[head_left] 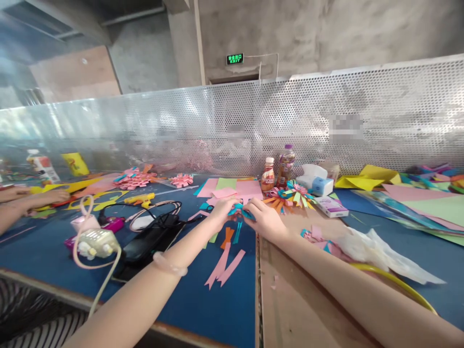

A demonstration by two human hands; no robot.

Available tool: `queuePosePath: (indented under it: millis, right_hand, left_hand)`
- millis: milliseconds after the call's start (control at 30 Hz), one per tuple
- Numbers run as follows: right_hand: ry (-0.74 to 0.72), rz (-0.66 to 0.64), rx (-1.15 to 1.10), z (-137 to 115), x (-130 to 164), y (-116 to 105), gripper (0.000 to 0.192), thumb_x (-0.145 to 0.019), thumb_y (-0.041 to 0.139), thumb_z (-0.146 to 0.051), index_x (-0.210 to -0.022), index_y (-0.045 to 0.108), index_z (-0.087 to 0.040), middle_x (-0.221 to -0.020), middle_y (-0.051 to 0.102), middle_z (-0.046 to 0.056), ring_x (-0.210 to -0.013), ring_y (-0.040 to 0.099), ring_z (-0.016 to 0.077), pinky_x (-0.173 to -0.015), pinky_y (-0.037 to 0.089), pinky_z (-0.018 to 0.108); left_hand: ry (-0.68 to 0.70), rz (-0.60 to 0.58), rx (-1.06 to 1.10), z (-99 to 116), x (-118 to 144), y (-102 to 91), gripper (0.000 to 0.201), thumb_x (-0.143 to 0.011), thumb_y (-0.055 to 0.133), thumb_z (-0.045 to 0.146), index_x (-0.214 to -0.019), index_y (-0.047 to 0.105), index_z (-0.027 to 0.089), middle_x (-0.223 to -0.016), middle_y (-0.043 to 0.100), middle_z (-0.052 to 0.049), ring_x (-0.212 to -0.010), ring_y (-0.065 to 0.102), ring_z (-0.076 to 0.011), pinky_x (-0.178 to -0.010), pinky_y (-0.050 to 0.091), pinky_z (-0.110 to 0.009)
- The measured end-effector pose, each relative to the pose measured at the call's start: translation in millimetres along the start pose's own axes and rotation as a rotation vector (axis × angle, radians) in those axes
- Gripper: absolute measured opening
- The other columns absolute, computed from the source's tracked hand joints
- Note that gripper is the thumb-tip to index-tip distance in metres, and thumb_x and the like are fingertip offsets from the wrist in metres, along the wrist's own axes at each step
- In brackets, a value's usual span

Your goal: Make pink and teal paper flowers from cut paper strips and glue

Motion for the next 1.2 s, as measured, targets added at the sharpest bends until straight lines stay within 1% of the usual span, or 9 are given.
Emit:
queuePosePath:
  millis: [100, 167, 333, 533, 733, 967, 1200]
  right_hand:
    - [0.0, -0.005, -0.001, -1, 0, 0, 0.009, -0.085, 0.05, -0.023, -0.09, 0.055, -0.018, -0.089, 0.058, 0.006, -0.08, 0.056, 0.0157, -0.058, 0.044, 0.022]
    - [-0.003, -0.004, -0.006, -1, 0, 0, 0.009, -0.086, 0.05, -0.024, -0.09, 0.055, -0.018, -0.089, 0.057, 0.006, -0.08, 0.056, 0.0156, -0.059, 0.045, 0.022]
    - [0.008, 0.001, -0.011, -1, -1, -1, 0.013, -0.088, 0.046, -0.026, -0.092, 0.055, -0.018, -0.09, 0.057, 0.006, -0.08, 0.056, 0.0153, -0.057, 0.044, 0.022]
    - [0.005, -0.016, 0.001, -2, 0, 2, 0.011, -0.086, 0.047, -0.024, -0.091, 0.055, -0.018, -0.089, 0.057, 0.006, -0.078, 0.056, 0.0149, -0.053, 0.042, 0.021]
    - [0.007, -0.04, 0.033, 1, 1, 6, 0.01, -0.085, 0.049, -0.024, -0.091, 0.054, -0.017, -0.088, 0.057, 0.005, -0.076, 0.057, 0.015, -0.05, 0.039, 0.021]
    - [0.012, -0.045, 0.028, 3, 2, 11, 0.009, -0.083, 0.049, -0.021, -0.09, 0.052, -0.018, -0.088, 0.056, 0.005, -0.075, 0.056, 0.0146, -0.05, 0.037, 0.021]
    - [0.004, -0.037, 0.022, 1, 2, 10, 0.007, -0.081, 0.049, -0.019, -0.087, 0.052, -0.017, -0.088, 0.056, 0.005, -0.074, 0.056, 0.0143, -0.048, 0.036, 0.021]
  left_hand:
    - [0.004, 0.003, -0.038, 2, -1, -2.1, 0.031, -0.085, 0.052, 0.031, -0.111, 0.054, 0.014, -0.11, 0.056, -0.009, -0.092, 0.057, -0.019, -0.076, 0.049, -0.036]
    - [0.001, 0.002, -0.059, 2, -2, -3.1, 0.032, -0.086, 0.051, 0.032, -0.114, 0.052, 0.016, -0.116, 0.054, -0.008, -0.097, 0.056, -0.0204, -0.081, 0.048, -0.04]
    - [-0.014, -0.011, -0.092, 0, -5, -2.9, 0.032, -0.086, 0.051, 0.031, -0.114, 0.052, 0.015, -0.115, 0.054, -0.009, -0.096, 0.056, -0.0201, -0.08, 0.049, -0.04]
    - [-0.02, 0.003, -0.102, -3, -5, -3.6, 0.033, -0.086, 0.051, 0.032, -0.114, 0.052, 0.015, -0.115, 0.054, -0.009, -0.096, 0.056, -0.0202, -0.08, 0.049, -0.04]
    - [-0.006, 0.005, -0.109, -2, -6, -2.5, 0.033, -0.086, 0.052, 0.031, -0.114, 0.052, 0.015, -0.115, 0.054, -0.009, -0.097, 0.056, -0.0204, -0.08, 0.049, -0.04]
    - [-0.011, -0.019, -0.124, -3, -3, -0.3, 0.033, -0.086, 0.051, 0.032, -0.114, 0.052, 0.015, -0.114, 0.054, -0.008, -0.097, 0.056, -0.0207, -0.08, 0.049, -0.04]
    - [-0.016, -0.03, -0.145, -4, -3, 0.7, 0.033, -0.086, 0.052, 0.031, -0.114, 0.052, 0.015, -0.114, 0.054, -0.009, -0.096, 0.056, -0.0203, -0.08, 0.049, -0.04]
Point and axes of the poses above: each hand's wrist, its own x-axis away from the middle knuckle, its own y-axis out of the palm, z = x × y, the point moved 9 cm from there along -x, towards the middle knuckle
